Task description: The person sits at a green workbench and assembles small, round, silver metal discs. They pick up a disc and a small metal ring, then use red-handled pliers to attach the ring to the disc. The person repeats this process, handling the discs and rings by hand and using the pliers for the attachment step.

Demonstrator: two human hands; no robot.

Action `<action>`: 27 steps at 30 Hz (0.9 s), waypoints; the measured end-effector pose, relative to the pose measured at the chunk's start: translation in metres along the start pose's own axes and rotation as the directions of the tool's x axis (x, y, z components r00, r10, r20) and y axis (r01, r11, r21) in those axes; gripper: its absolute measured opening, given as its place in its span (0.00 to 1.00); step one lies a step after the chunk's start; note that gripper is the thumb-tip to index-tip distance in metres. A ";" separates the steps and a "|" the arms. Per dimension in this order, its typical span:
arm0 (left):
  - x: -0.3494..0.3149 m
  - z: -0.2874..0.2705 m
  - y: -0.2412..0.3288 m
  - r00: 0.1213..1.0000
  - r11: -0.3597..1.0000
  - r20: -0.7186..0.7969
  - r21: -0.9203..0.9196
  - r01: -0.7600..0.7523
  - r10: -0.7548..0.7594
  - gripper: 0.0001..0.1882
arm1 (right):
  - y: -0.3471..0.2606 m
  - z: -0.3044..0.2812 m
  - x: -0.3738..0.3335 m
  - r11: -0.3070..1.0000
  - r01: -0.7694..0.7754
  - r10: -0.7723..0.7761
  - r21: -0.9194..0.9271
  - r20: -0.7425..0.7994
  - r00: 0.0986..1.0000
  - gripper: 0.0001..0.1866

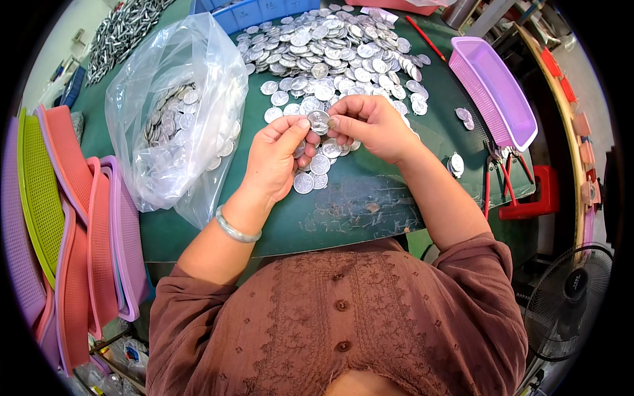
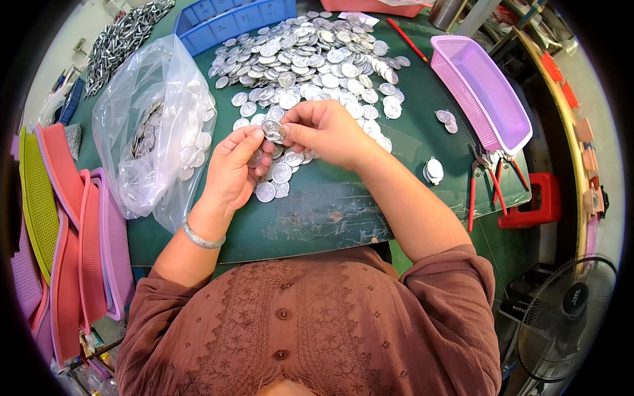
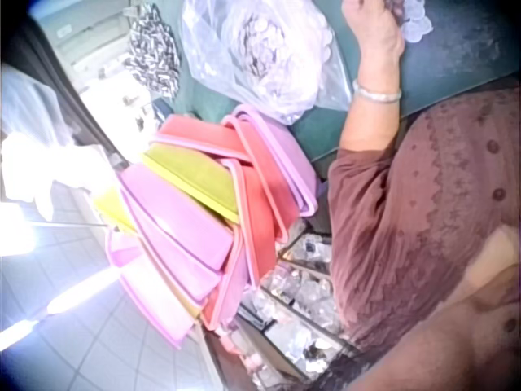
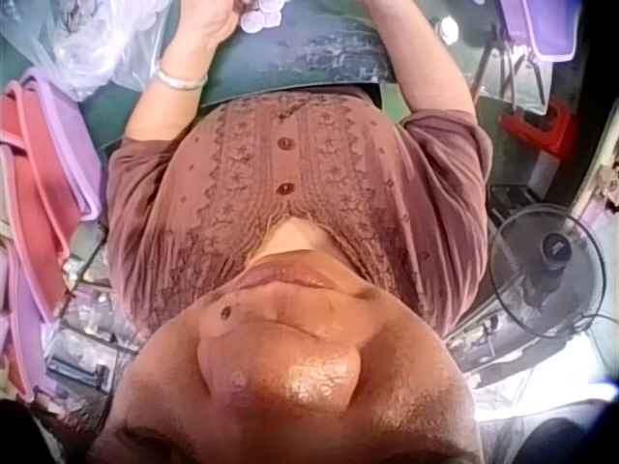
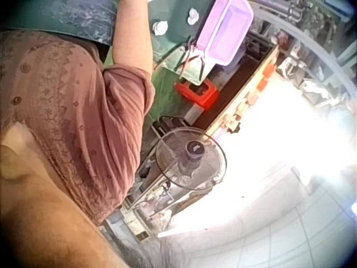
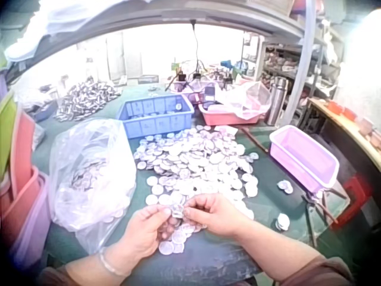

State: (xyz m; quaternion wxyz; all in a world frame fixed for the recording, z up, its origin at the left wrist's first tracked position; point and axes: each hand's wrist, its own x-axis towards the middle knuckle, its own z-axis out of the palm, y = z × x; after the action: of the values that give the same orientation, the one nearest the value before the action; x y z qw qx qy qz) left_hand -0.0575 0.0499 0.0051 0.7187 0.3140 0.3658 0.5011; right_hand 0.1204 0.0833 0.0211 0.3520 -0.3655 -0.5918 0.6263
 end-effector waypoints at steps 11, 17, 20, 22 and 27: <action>0.003 -0.002 -0.003 0.998 0.997 -0.012 -0.045 -0.057 0.056 0.10 | -0.003 0.007 -0.005 0.869 0.276 -0.317 -0.411 -0.035 0.948 0.06; 0.001 -0.002 0.000 0.998 0.995 -0.010 -0.075 -0.066 0.065 0.11 | 0.002 0.005 -0.002 0.869 0.313 -0.357 -0.383 -0.045 0.933 0.07; 0.001 0.000 0.000 0.997 0.996 -0.020 -0.046 -0.077 0.076 0.12 | 0.005 0.005 -0.001 0.892 0.294 -0.336 -0.344 -0.067 0.939 0.07; 0.001 0.000 0.000 0.996 0.996 -0.021 -0.035 -0.086 0.085 0.12 | 0.005 0.005 -0.001 0.902 0.288 -0.324 -0.322 -0.062 0.944 0.08; 0.001 0.002 0.001 0.995 0.995 -0.032 -0.011 -0.096 0.096 0.13 | 0.006 0.004 -0.001 0.902 0.299 -0.329 -0.313 -0.048 0.943 0.09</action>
State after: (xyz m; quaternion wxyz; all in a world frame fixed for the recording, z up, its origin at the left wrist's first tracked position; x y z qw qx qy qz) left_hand -0.0561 0.0506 0.0068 0.6898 0.3188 0.3586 0.5422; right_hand 0.1171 0.0803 0.0157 0.4174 -0.3454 -0.7132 0.4447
